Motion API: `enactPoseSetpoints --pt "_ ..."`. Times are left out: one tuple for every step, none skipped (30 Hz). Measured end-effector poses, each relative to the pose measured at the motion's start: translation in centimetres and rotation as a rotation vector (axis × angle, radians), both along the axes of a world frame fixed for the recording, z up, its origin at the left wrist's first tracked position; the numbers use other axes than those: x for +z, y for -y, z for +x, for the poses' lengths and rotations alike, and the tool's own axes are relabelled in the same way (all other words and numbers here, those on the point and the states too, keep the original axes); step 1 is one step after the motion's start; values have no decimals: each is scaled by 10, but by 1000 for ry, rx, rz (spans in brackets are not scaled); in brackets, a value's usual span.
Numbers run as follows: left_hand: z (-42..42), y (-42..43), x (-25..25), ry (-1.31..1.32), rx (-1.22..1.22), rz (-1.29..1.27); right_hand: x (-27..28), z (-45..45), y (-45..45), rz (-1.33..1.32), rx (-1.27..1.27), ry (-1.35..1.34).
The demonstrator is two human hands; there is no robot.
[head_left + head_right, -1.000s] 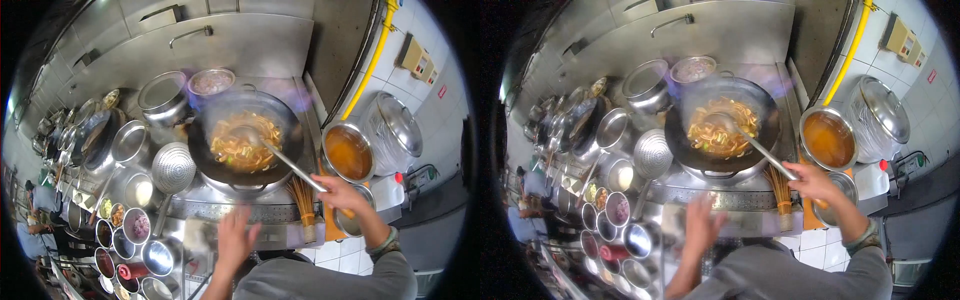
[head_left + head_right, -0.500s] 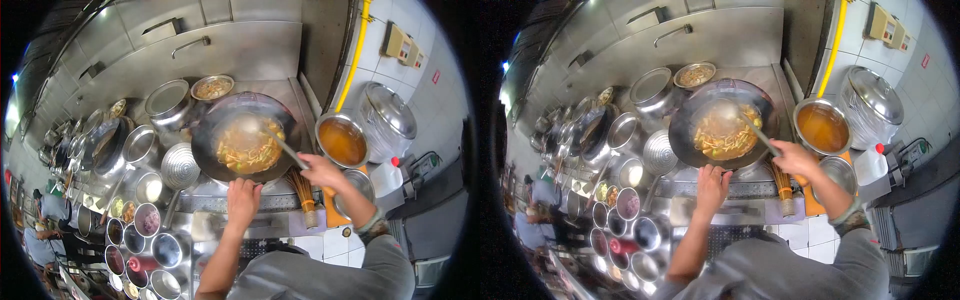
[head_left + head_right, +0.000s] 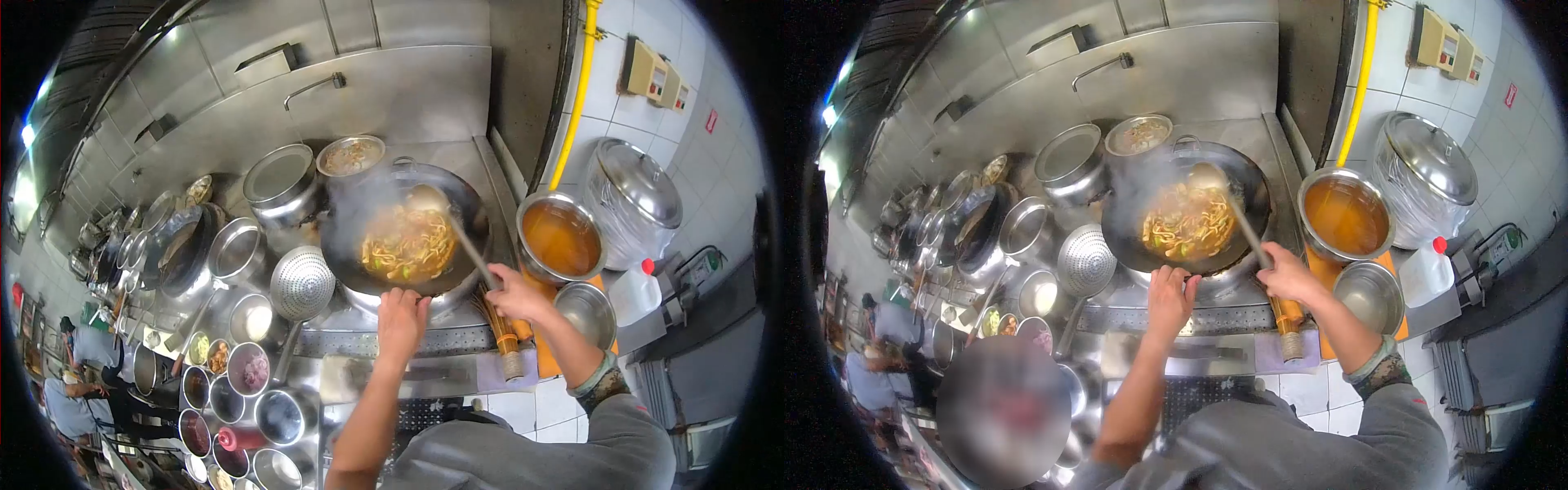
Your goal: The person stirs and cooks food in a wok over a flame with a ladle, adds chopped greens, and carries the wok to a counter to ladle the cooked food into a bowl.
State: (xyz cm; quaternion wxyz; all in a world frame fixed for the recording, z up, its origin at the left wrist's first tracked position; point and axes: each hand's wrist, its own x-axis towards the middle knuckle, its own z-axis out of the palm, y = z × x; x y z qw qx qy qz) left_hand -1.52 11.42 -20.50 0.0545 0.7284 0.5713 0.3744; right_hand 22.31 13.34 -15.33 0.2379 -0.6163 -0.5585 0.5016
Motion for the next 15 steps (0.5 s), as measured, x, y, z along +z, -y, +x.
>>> enactPoseSetpoints --pt "0 -1 0 -17 2 -64 -12 0 -5 -75 24 -205" --pt "0 0 0 -18 2 -68 -10 2 -4 -79 24 -207" --pt "-2 5 2 1 1 -11 -3 6 -1 -119 37 -302" --pt "-3 11 5 23 0 47 5 9 1 -158 51 -395" --pt "-5 27 17 -32 13 48 14 13 8 -136 14 -349" --pt "-9 50 29 -87 27 44 24 19 10 -146 17 -348" --pt "-16 74 30 -17 -57 -64 33 27 9 -74 47 -239" --pt "-22 100 26 54 -143 -176 36 33 6 -4 75 -132" --pt "-25 121 21 146 -208 -458 35 37 1 3 109 -139" --pt "-26 139 13 238 -275 -736 35 35 -4 -3 106 -139" --pt "-26 153 -10 168 -293 -887 36 29 -9 -21 154 -90" --pt "-24 162 -45 98 -311 -1034 35 26 -13 -38 204 -38" --pt "-24 169 -85 102 -316 -1033 27 25 -16 -51 231 -20" --pt "-24 173 -130 -16 -352 -1086 28 28 -15 -52 232 -15" --pt "-24 173 -173 -130 -384 -1133 30 32 -15 -35 218 78"
